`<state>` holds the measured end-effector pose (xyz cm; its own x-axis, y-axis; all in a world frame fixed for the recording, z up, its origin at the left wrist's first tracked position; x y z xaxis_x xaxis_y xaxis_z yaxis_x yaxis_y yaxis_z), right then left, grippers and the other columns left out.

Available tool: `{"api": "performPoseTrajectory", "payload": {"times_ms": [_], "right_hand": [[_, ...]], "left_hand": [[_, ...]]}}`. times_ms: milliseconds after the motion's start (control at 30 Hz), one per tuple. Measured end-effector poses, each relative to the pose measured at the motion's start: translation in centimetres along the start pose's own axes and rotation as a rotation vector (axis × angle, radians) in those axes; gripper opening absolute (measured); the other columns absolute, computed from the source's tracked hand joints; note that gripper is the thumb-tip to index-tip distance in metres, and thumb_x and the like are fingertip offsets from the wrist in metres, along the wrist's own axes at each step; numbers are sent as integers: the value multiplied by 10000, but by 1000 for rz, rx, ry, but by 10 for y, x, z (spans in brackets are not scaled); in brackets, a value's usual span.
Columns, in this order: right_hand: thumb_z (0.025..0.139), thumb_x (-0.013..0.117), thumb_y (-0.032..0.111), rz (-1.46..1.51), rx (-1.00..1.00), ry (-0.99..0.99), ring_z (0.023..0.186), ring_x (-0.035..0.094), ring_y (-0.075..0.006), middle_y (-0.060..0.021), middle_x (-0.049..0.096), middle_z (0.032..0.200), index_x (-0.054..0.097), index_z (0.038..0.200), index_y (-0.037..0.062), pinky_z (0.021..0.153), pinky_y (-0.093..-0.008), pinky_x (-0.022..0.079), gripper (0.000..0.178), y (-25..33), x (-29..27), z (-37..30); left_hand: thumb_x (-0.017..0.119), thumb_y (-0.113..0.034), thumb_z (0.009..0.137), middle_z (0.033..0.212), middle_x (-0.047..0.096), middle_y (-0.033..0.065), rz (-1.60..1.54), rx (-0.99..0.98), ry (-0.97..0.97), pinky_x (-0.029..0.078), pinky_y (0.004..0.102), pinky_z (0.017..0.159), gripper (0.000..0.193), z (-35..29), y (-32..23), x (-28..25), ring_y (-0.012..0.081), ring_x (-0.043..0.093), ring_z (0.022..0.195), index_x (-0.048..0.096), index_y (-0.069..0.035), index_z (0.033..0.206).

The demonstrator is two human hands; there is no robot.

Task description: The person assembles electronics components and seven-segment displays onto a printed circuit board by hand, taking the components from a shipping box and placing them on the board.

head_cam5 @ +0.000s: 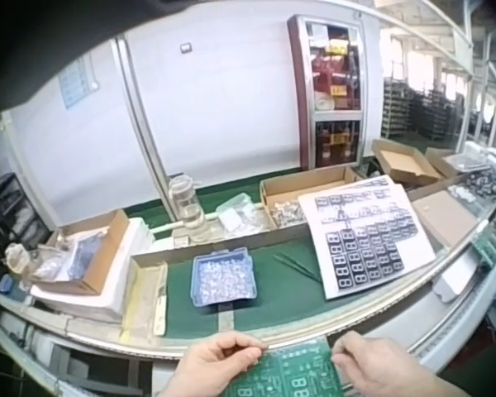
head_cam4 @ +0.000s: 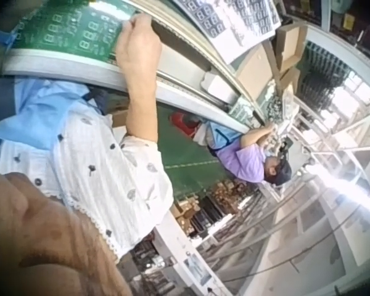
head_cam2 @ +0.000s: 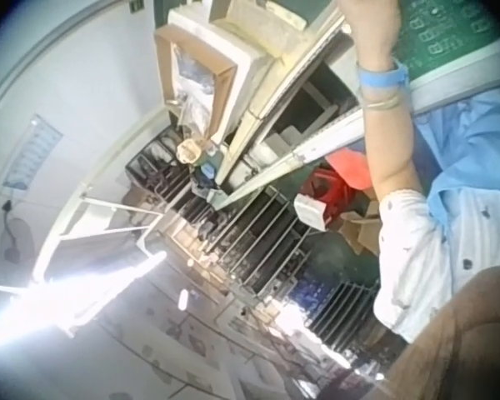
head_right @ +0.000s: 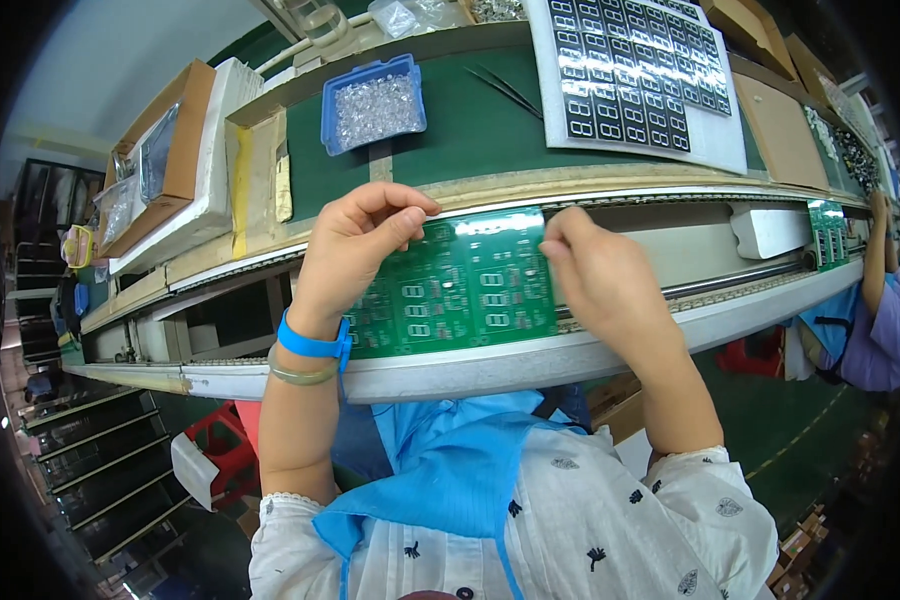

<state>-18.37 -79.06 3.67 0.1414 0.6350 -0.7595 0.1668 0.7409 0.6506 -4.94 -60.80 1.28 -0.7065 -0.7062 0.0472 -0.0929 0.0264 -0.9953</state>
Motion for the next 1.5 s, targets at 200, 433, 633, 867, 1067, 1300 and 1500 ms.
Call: {"api": "performPoseTrajectory", "payload": {"times_ms": [200,433,633,867,1067,1300,1500], "right_hand": [[946,636,105,339,23,-8,777,708,-206,-113,708,824,630,968,0,690,-292,533,108,1,2,29],[960,653,137,757,114,292,823,646,-81,-28,700,920,677,1043,-6,735,-226,537,167,11,19,55],[997,613,159,831,118,331,823,618,-68,-5,659,905,661,1083,20,749,-240,536,170,3,39,61],[1021,570,151,910,103,354,836,603,-78,-13,650,915,653,1118,8,765,-237,519,192,2,45,58],[1000,595,126,841,46,317,826,596,-79,-15,651,916,649,1119,3,761,-238,515,180,2,46,55],[961,653,99,986,83,312,809,592,-80,-15,649,898,666,1047,-1,747,-234,513,133,-2,47,58],[936,693,101,953,123,311,840,637,-110,-61,680,948,681,1045,-11,762,-243,530,156,-4,48,57]], "left_hand": [[694,-70,929,979,718,30,57,-39,-18,486,204,734,155,-2,4,1,54,605,837,726,-3,1066],[715,-75,910,941,734,45,22,-150,-29,467,191,687,170,0,12,-2,55,605,800,731,-12,1067],[714,-73,909,960,742,63,-47,-177,-28,464,195,676,171,1,16,-3,53,583,766,728,-9,1067],[718,-65,906,897,705,7,-30,-154,-65,451,191,674,154,1,17,-5,41,555,752,731,-16,1051],[722,-63,905,893,690,-6,-26,-138,-78,450,179,677,155,1,15,-6,35,560,762,728,-15,1052],[722,-74,901,909,706,12,13,-132,-89,491,206,719,156,-2,14,-8,52,601,807,722,6,1035],[720,-77,901,892,703,13,38,-104,-86,494,215,713,141,-1,16,-8,56,601,796,721,1,1019]]}}
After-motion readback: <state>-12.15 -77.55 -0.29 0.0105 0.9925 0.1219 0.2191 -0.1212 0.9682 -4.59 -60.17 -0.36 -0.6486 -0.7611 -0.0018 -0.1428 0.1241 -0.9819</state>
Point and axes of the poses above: each hand's wrist, its own z-axis towards the middle knuckle, its own x-axis out of the palm, y = z × x, the point moved 7 cm from there along z, towards the middle knuckle
